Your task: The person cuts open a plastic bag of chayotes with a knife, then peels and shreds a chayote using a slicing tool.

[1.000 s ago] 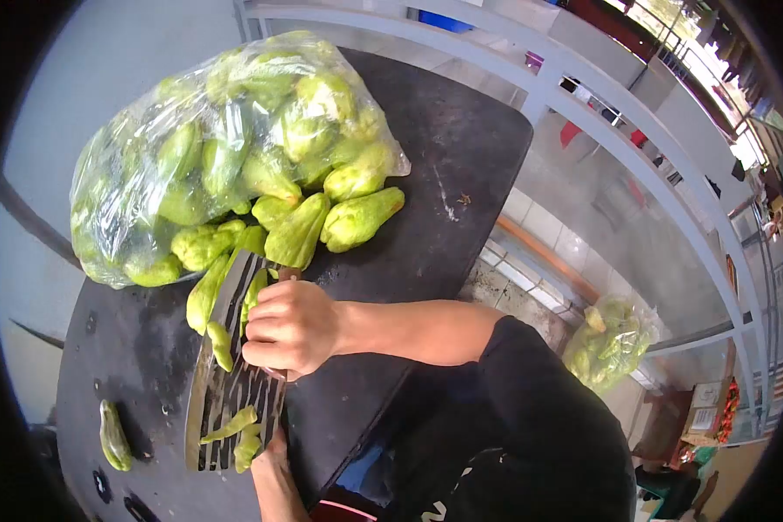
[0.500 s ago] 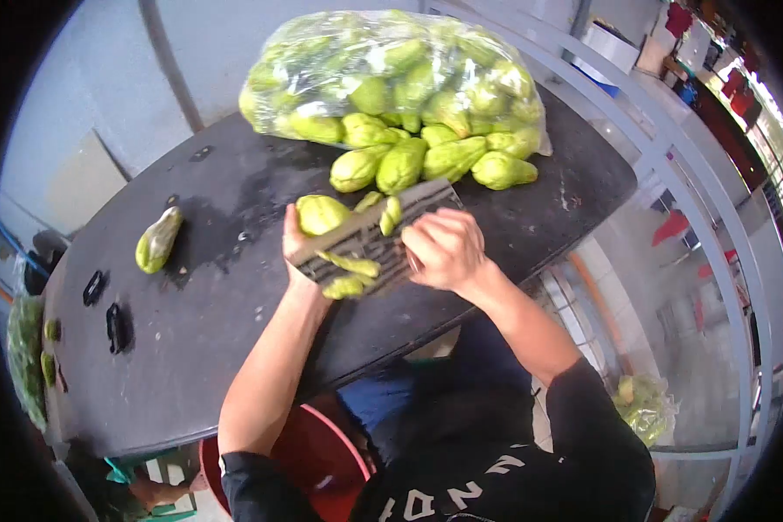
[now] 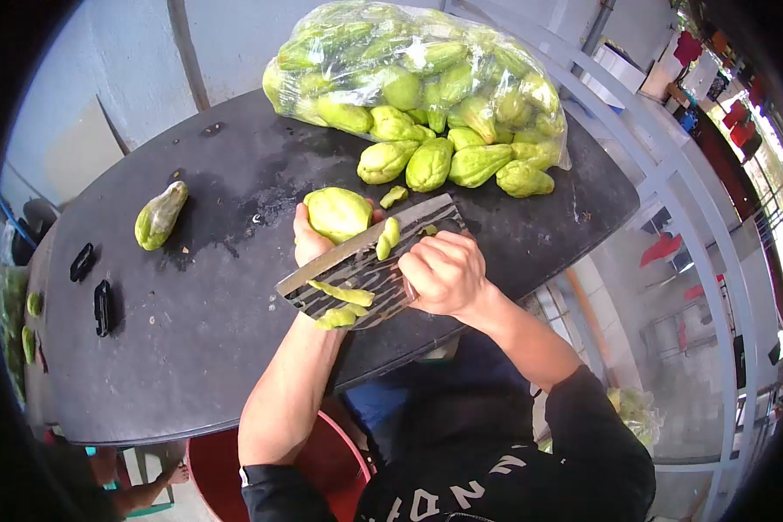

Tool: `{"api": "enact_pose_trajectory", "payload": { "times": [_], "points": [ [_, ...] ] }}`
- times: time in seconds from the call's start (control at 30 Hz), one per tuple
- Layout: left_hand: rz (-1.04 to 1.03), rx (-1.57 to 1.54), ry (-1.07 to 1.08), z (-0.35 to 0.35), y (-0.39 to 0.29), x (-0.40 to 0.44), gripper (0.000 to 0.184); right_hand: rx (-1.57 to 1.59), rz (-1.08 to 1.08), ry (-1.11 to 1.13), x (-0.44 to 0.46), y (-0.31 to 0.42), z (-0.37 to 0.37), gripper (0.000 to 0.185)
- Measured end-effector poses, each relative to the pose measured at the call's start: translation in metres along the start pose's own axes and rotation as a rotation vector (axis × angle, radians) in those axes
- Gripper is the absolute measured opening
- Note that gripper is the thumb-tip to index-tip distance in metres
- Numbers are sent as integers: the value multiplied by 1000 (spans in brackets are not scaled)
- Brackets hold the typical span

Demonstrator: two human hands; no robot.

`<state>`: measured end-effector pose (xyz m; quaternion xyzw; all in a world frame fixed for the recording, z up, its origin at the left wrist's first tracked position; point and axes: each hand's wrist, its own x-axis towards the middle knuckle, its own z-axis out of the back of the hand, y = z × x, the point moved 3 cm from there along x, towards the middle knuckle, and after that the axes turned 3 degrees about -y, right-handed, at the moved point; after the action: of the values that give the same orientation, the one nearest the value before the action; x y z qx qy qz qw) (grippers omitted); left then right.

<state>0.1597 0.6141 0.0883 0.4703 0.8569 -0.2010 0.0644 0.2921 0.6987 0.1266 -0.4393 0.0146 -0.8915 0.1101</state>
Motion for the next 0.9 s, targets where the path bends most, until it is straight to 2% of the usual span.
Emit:
{"api": "enact_pose_trajectory", "payload": {
  "times": [0.1,0.17,0.2,0.23,0.3,0.33,0.37,0.47,0.5,0.57,0.63,0.73,0.77,0.83,0.9],
  "points": [
    [20,30,111,15,0,10,75,-4,-13,-20,-3,3,-1,20],
    [129,-80,353,10,4,5,73,-19,-27,-27,-7,-1,3,20],
    [101,-59,291,8,4,7,71,-48,-74,-26,-9,-8,5,20],
    [-88,5,83,12,6,7,69,-70,-124,-25,-13,-13,6,21],
    [-185,190,-126,-11,6,-12,65,8,-207,22,-20,-26,9,23],
    [-179,185,-160,-17,5,-14,62,22,-207,28,-23,-27,11,23],
    [-181,185,-161,-12,5,-8,62,32,-208,33,-25,-27,13,22],
    [-65,141,157,-4,7,2,60,71,-204,56,-17,-13,24,22],
    [-63,148,151,-9,9,-4,60,76,-212,53,-19,-14,24,22],
    [-221,251,-58,-18,10,-15,59,97,-261,68,-24,-25,24,21],
    [-280,285,-67,-22,7,-14,57,91,-306,8,-32,-35,20,29],
    [-307,348,-64,-24,8,-14,56,91,-322,82,-26,-26,32,22],
    [-212,242,17,-21,11,-12,56,118,-294,78,-21,-21,36,22],
    [-165,253,134,-18,14,-13,55,146,-283,74,-22,-18,37,22],
    [-270,328,-2,-30,13,-25,53,145,-336,67,-23,-23,37,23]
  ]
}}
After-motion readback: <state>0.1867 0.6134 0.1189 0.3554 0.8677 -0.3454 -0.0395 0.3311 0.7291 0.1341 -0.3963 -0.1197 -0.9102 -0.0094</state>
